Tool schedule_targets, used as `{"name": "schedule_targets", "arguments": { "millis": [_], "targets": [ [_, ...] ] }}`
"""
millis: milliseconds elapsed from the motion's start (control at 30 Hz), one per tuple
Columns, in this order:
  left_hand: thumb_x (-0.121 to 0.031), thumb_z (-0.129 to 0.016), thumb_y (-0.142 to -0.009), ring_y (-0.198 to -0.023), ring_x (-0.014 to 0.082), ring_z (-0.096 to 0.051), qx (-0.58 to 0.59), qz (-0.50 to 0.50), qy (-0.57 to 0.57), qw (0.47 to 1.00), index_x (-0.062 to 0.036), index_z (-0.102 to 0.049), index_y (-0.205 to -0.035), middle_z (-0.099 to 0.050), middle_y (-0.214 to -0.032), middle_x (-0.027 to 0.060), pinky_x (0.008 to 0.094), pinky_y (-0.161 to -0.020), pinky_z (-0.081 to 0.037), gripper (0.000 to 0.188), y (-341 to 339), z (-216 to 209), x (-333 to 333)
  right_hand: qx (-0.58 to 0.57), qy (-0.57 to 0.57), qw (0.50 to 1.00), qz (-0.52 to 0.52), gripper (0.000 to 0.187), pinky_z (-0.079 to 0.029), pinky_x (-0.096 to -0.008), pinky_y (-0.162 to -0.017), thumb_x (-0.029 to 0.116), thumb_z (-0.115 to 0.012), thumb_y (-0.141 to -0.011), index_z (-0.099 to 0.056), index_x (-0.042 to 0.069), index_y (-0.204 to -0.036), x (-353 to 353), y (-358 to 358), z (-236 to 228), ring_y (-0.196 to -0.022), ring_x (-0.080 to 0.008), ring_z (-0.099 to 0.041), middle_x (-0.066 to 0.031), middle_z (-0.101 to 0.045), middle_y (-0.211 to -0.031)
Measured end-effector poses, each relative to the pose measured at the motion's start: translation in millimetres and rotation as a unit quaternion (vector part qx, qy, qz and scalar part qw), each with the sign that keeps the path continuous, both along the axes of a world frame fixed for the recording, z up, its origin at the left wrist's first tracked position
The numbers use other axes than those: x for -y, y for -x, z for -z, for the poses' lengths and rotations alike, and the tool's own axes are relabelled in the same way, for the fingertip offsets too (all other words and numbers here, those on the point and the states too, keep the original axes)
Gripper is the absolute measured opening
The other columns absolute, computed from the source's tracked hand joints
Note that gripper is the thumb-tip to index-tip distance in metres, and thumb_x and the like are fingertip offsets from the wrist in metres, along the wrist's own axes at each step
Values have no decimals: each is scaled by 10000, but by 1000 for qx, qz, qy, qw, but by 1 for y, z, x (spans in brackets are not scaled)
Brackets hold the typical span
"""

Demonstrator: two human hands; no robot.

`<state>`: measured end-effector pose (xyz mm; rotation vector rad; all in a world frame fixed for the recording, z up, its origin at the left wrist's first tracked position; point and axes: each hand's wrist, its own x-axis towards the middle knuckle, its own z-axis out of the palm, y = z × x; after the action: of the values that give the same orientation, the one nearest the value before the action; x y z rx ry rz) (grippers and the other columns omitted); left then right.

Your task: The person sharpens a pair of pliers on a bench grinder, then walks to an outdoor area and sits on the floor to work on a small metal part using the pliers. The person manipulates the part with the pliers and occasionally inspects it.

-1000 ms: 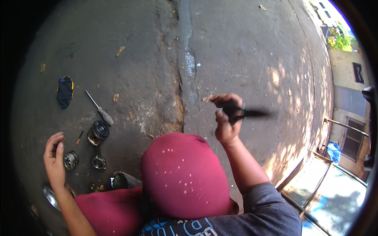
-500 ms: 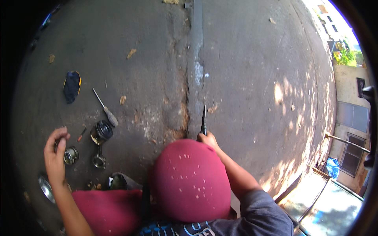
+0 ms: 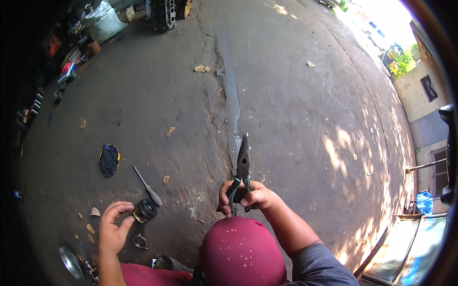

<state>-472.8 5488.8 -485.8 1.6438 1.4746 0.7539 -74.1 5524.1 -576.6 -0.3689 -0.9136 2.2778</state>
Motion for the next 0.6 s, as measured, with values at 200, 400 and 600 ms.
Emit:
{"name": "schedule_targets", "arguments": {
  "millis": [200, 400, 600],
  "targets": [
    [-45, -730, -823, -1029, 256, -656, 23, 20, -1, 1000, 30, -670, -1027, -680, -1076, 145, 343, -910, -518, 225, -4, -4, 8, 40, -58, 997, -2, 454, -478, -349, -839, 269, -662, -716, -562, 1, -1069, 5, 9, -30, -890, -202, -609, -94, -602, -932],
    [-22, -727, -810, -1022, 259, -660, 3, 33, 6, 999, 32, -675, -1021, -685, -1059, 146, 346, -912, -518, 224, -8, -9, 9, 65, -75, 995, 16, 458, -444, -323, -827, 297, -639, -726, -547, 25, -1083, 10, 13, -41, -879, -174, -571, -71, -573, -949],
    [-7, -717, -797, -988, 242, -665, -2, 48, 7, 999, 30, -683, -1019, -684, -1038, 142, 336, -888, -524, 227, -19, -13, 6, 66, -83, 993, 45, 529, -424, -328, -845, 388, -661, -779, -517, 17, -1128, 8, 16, -38, -918, -192, -550, -77, -554, -944]
  ]
}}
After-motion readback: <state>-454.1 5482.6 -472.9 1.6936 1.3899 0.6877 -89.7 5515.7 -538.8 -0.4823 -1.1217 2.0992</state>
